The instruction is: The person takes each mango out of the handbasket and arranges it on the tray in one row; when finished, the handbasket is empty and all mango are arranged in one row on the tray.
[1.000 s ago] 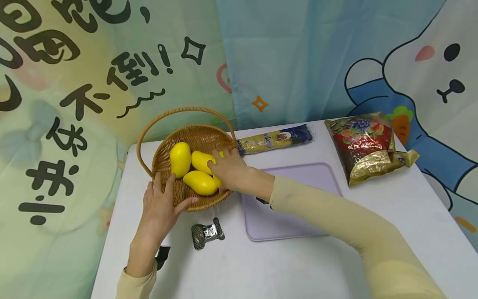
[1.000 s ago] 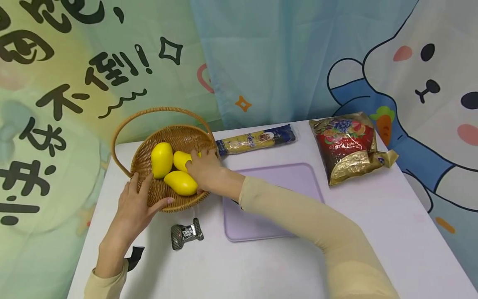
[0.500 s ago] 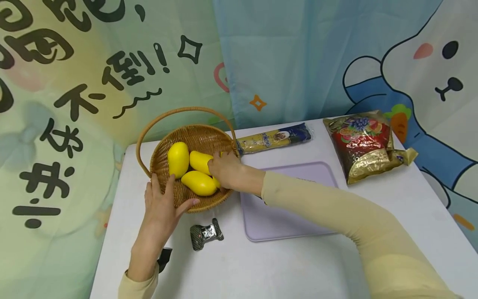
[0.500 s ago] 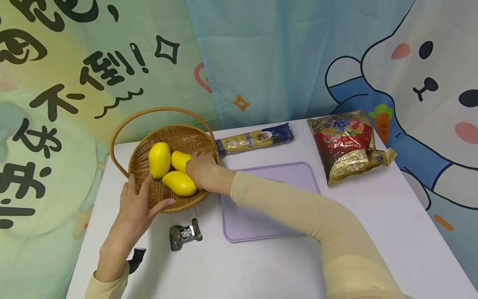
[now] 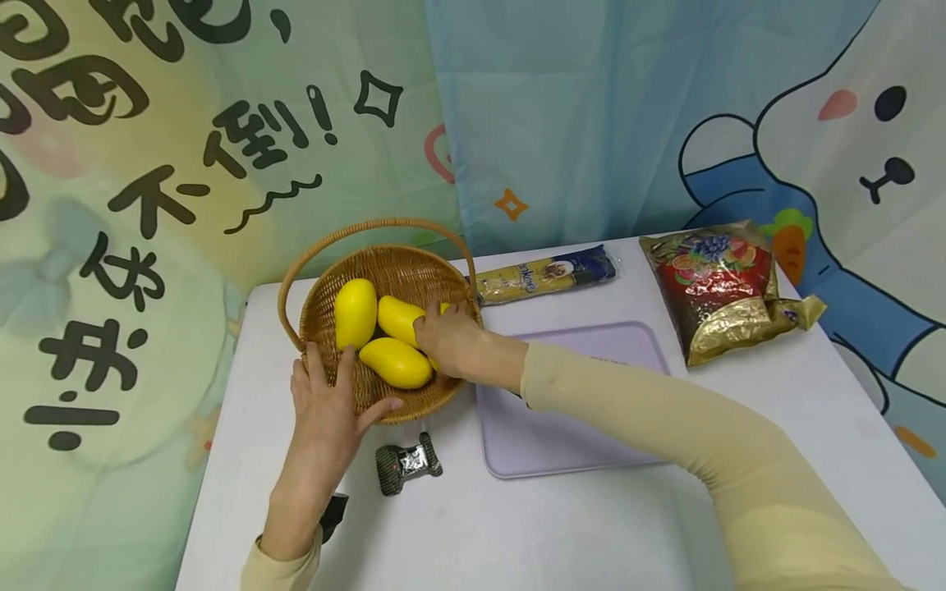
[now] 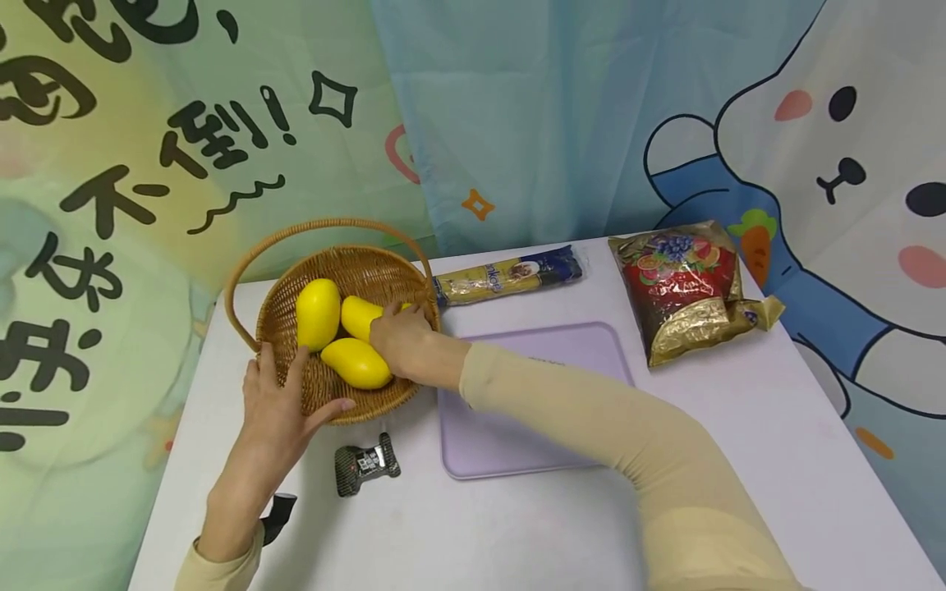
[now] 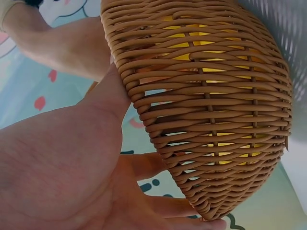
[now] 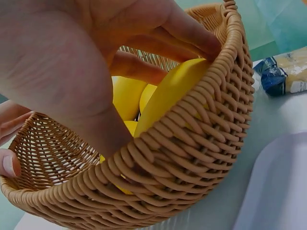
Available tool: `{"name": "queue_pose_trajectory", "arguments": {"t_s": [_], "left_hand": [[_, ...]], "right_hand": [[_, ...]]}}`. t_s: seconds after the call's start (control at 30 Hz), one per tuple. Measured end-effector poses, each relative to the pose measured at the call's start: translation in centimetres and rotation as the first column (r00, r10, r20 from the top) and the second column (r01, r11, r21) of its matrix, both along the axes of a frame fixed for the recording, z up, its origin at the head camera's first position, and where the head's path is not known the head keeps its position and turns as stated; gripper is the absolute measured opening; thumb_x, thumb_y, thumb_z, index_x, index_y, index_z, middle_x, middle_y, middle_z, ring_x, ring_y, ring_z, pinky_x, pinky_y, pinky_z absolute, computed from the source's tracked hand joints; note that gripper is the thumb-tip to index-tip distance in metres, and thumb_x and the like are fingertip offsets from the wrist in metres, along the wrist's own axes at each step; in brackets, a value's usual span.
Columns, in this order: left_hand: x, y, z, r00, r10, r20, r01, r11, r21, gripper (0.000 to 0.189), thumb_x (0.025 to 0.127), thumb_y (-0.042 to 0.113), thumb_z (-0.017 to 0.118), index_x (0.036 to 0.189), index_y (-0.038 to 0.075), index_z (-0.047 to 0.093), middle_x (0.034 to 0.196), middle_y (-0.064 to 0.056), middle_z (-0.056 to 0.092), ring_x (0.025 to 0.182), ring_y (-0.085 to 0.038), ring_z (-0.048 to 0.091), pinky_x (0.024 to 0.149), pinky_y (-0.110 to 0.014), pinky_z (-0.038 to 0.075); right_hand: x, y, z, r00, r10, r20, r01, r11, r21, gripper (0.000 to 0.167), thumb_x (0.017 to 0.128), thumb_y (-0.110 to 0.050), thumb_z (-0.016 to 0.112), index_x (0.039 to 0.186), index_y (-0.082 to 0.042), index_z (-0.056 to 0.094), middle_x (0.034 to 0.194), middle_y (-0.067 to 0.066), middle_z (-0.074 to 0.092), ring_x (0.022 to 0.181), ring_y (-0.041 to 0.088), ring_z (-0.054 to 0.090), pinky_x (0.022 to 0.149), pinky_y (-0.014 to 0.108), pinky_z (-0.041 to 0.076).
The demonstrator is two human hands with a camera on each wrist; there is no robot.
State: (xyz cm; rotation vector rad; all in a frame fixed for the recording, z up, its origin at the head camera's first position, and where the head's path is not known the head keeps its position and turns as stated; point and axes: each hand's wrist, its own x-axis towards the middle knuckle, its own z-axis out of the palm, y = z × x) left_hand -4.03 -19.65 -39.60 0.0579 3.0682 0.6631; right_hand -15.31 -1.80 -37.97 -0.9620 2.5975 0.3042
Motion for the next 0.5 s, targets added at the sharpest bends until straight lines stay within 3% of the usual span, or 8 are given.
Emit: {"name": "queue_pose_trajectory", "arguments": {"t_s": [0.1,0.23,0.5], "left_hand": [[0.0,0.1,-0.1,1.0,-0.002,0.016,0.002,1.0,-0.004,0.1,0.083,0.052,0.076,0.156,0.001,0.032,0.16,-0.044,0.002,0.144,-0.07,0.001,0.116,-0.076,0.01],[0.1,0.1,-0.3,1.0,-0.003,0.01,0.003,1.0,-0.009,0.101,0.082,0.052,0.077,0.156,0.001,0.031,0.16,-0.043,0.002,0.144,-0.069,0.0,0.117,-0.075,0.009],[0.2,0.1,-0.4,1.0,-0.005,0.008,0.005,1.0,-0.013,0.104,0.081,0.052,0.077,0.156,-0.001,0.029,0.16,-0.044,0.001,0.145,-0.068,-0.002,0.117,-0.075,0.009]], "right_hand": [[0.2,0.0,-0.2,1.0,-0.015,0.001,0.015,1.0,-0.013,0.075,0.094,-0.03,0.073,0.152,0.002,0.038,0.158,0.031,0.034,0.133,0.051,0.051,0.098,0.047,0.056],[0.2,0.3,-0.4,1.0,-0.028,0.011,0.028,0.999,-0.024,0.081,0.093,-0.033,0.075,0.155,0.001,0.036,0.16,0.029,0.031,0.136,0.049,0.05,0.089,0.041,0.061],[0.2,1.2,0.0,0.997,-0.033,0.064,0.039,0.995,-0.096,0.096,0.084,-0.045,0.08,0.155,0.002,0.035,0.162,0.029,0.026,0.135,0.048,0.049,0.093,0.041,0.059]]}}
